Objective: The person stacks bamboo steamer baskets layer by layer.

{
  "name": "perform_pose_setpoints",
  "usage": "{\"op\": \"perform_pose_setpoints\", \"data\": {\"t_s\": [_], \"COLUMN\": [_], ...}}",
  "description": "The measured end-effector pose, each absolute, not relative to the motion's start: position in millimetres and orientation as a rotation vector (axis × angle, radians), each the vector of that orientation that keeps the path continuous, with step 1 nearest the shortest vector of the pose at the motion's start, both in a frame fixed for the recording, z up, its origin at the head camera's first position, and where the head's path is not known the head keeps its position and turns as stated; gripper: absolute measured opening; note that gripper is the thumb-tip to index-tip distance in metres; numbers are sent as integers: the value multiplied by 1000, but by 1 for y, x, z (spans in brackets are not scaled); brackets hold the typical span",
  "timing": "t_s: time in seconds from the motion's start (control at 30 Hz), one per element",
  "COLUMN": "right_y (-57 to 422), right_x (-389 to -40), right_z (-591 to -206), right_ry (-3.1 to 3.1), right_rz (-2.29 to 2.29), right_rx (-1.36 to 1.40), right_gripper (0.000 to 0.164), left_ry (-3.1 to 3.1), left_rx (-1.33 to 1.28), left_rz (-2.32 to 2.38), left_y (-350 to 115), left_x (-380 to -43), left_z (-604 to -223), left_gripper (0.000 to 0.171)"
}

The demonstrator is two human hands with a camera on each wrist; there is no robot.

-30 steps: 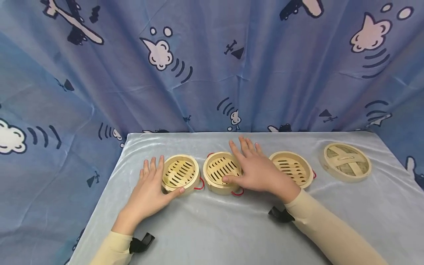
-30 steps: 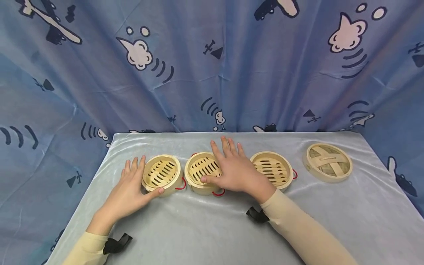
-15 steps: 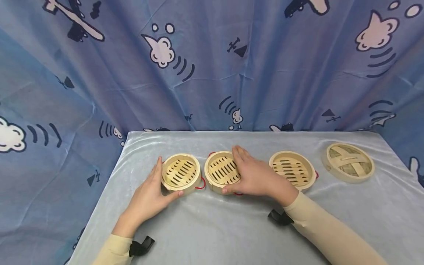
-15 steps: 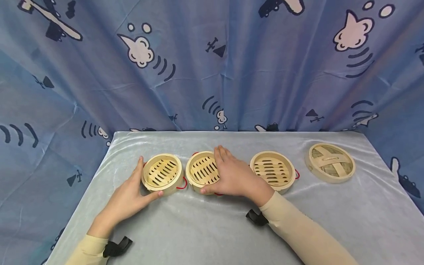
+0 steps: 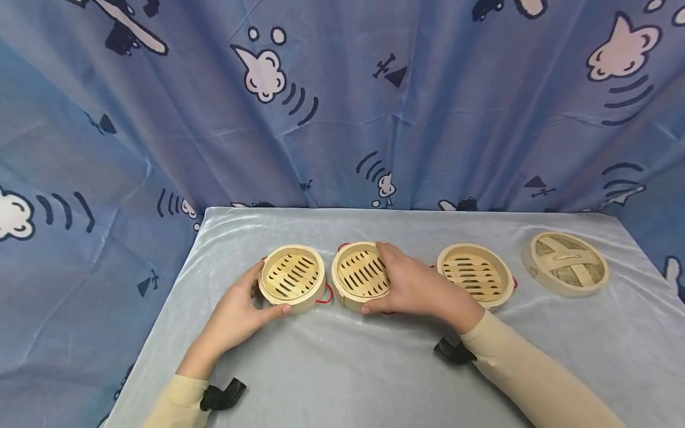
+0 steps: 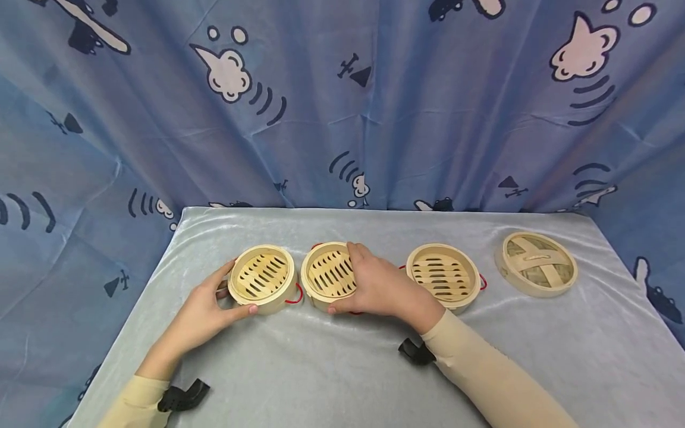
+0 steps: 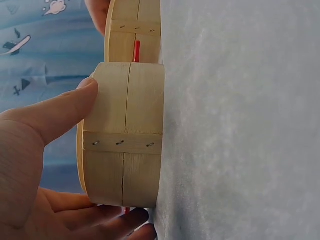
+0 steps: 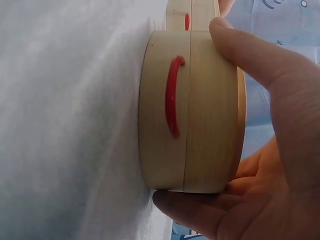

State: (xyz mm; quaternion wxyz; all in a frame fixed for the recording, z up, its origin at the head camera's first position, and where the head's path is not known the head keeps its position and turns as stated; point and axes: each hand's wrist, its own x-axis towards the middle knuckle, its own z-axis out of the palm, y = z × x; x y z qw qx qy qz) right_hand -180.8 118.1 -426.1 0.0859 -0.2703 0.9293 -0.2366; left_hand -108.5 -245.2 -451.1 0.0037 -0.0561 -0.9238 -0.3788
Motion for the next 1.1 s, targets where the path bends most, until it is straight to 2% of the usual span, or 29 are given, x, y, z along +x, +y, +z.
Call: {"op": "perform_pose_setpoints", "data": {"t_s": [0.63,0.87,1.1], "right_y": [119,121,123], "right_x": [-183,-184,-187], "right_z": [-424,-419,-409], "right_ry": [2794,2835,2870], "right_rz": [-679,-669,-690], "right_rx": [-772,-821,-833], "right_gripper": [138,134,139], "left_ry": [-2863,-2851,-2837], "left_rx": [-162,-155,-189], "left_rz": [-1243,-1274,-1289], "left_y": [-247,-247,-247], "left_x": [-108,-107,-107], "left_z": [-452,-453,-453], "left_gripper": [118,118,115]}}
